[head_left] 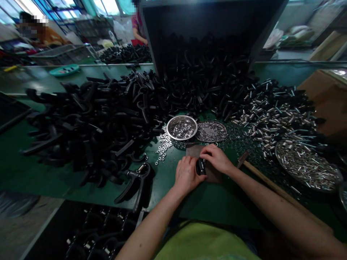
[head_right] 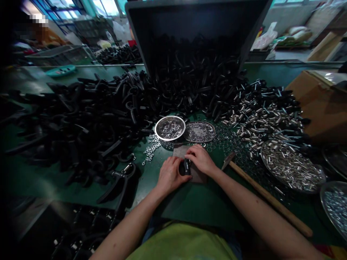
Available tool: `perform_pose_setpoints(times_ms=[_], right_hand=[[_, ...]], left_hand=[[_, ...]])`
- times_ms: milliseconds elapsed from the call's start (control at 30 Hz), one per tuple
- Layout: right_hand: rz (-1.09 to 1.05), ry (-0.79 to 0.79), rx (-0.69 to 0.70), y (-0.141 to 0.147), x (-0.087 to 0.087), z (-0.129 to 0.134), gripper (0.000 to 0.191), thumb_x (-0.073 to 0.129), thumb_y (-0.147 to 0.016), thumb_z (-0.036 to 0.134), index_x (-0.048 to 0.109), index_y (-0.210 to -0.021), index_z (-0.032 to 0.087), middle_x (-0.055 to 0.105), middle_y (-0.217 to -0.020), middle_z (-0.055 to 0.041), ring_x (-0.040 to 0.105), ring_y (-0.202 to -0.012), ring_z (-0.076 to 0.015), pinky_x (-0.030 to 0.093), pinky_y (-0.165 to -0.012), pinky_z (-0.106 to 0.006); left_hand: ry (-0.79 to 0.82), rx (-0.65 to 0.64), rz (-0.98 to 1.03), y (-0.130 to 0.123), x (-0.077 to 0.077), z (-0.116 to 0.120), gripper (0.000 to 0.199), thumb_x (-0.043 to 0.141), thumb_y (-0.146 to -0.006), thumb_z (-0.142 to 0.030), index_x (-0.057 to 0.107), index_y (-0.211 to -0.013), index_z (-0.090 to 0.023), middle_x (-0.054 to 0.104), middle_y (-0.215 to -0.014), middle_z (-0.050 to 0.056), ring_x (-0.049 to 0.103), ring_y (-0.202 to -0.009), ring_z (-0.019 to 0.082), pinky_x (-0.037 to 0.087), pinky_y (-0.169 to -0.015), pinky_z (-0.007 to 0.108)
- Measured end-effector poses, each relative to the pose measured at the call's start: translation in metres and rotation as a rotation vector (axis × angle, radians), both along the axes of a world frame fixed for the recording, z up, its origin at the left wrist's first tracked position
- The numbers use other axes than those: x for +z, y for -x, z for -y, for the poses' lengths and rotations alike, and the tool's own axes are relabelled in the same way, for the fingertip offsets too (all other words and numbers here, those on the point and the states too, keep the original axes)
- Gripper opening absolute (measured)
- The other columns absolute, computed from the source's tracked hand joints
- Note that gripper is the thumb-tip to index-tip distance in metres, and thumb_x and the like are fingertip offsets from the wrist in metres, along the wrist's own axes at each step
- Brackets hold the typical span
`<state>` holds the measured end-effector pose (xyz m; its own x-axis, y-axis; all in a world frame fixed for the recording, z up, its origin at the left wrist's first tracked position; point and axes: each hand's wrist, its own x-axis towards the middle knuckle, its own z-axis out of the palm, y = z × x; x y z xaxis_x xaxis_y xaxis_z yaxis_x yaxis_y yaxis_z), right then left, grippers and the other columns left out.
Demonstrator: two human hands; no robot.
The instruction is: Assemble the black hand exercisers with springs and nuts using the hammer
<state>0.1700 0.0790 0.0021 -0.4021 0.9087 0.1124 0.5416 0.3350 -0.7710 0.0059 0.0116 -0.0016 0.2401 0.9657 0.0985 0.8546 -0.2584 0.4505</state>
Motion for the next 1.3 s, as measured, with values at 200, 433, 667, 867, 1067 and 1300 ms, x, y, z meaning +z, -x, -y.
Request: perform_pose_setpoints(times_ms=[200,433,667,867,1067,1300], right_hand=[[0.170,-0.199,0.014,0.006,-0.011,0.011,0.014,0.054,-0.086,0.023,0.058,-0.073,0.019,0.060,-0.078,-0.0047,0.051,-0.085,-0.0199,0.041,-0.077,-0.034],[0.325,-0.505,-0.012,0.012,-0.019,0.037,0.024,0.043,-0.091,0.021,0.060,-0.075,0.017,0.063,-0.083,-0.0094,0.051,-0.083,-0.0208,0.039,-0.073,-0.034],[0.270,-0.300,0.022,-0.013,-0.003,-0.015,0.021,0.049,-0.089,0.025,0.067,-0.079,0.021,0.067,-0.084,-0.0029,0.056,-0.085,-0.0168,0.042,-0.080,-0.031],[0.368,-0.251,-0.245,-0.026,-0.011,-0.105,0.011,0.058,-0.079,0.016,0.068,-0.076,0.017,0.065,-0.085,-0.0099,0.051,-0.093,-0.0231,0.039,-0.085,-0.036],[0.383,-0.198,-0.274,-0.022,-0.022,-0.114,0.013,0.056,-0.076,0.011,0.063,-0.067,0.018,0.063,-0.081,-0.0109,0.050,-0.092,-0.0241,0.038,-0.084,-0.035],[0.228,-0.122,-0.234,-0.021,0.003,-0.055,0.010,0.050,-0.084,0.018,0.060,-0.083,0.017,0.064,-0.085,-0.0060,0.056,-0.083,-0.0183,0.042,-0.078,-0.031]], left_hand=[[-0.010,-0.002,-0.004,-0.001,-0.002,0.001,0.057,0.077,-0.060,-0.044,0.055,-0.106,-0.020,0.057,-0.102,0.006,0.051,-0.097,0.024,0.041,-0.084,0.038],[-0.037,-0.006,0.000,-0.002,-0.004,0.001,0.047,0.070,-0.068,-0.045,0.055,-0.104,-0.019,0.058,-0.098,0.007,0.051,-0.095,0.025,0.040,-0.082,0.039],[-0.023,-0.074,0.024,0.003,-0.003,0.004,0.069,0.072,-0.068,-0.046,0.044,-0.129,-0.028,0.056,-0.108,0.005,0.049,-0.099,0.024,0.040,-0.083,0.038],[-0.024,-0.123,-0.014,0.003,0.001,0.003,0.064,0.067,-0.073,-0.047,0.045,-0.130,-0.028,0.056,-0.106,0.006,0.048,-0.098,0.025,0.041,-0.082,0.038],[-0.021,-0.150,-0.029,0.004,0.001,0.002,0.069,0.070,-0.072,-0.043,0.043,-0.132,-0.026,0.056,-0.111,0.007,0.049,-0.101,0.025,0.042,-0.085,0.039],[0.244,0.131,0.630,0.004,0.006,-0.007,0.060,0.073,-0.067,-0.046,0.058,-0.120,-0.020,0.062,-0.106,0.008,0.055,-0.101,0.024,0.042,-0.093,0.040]])
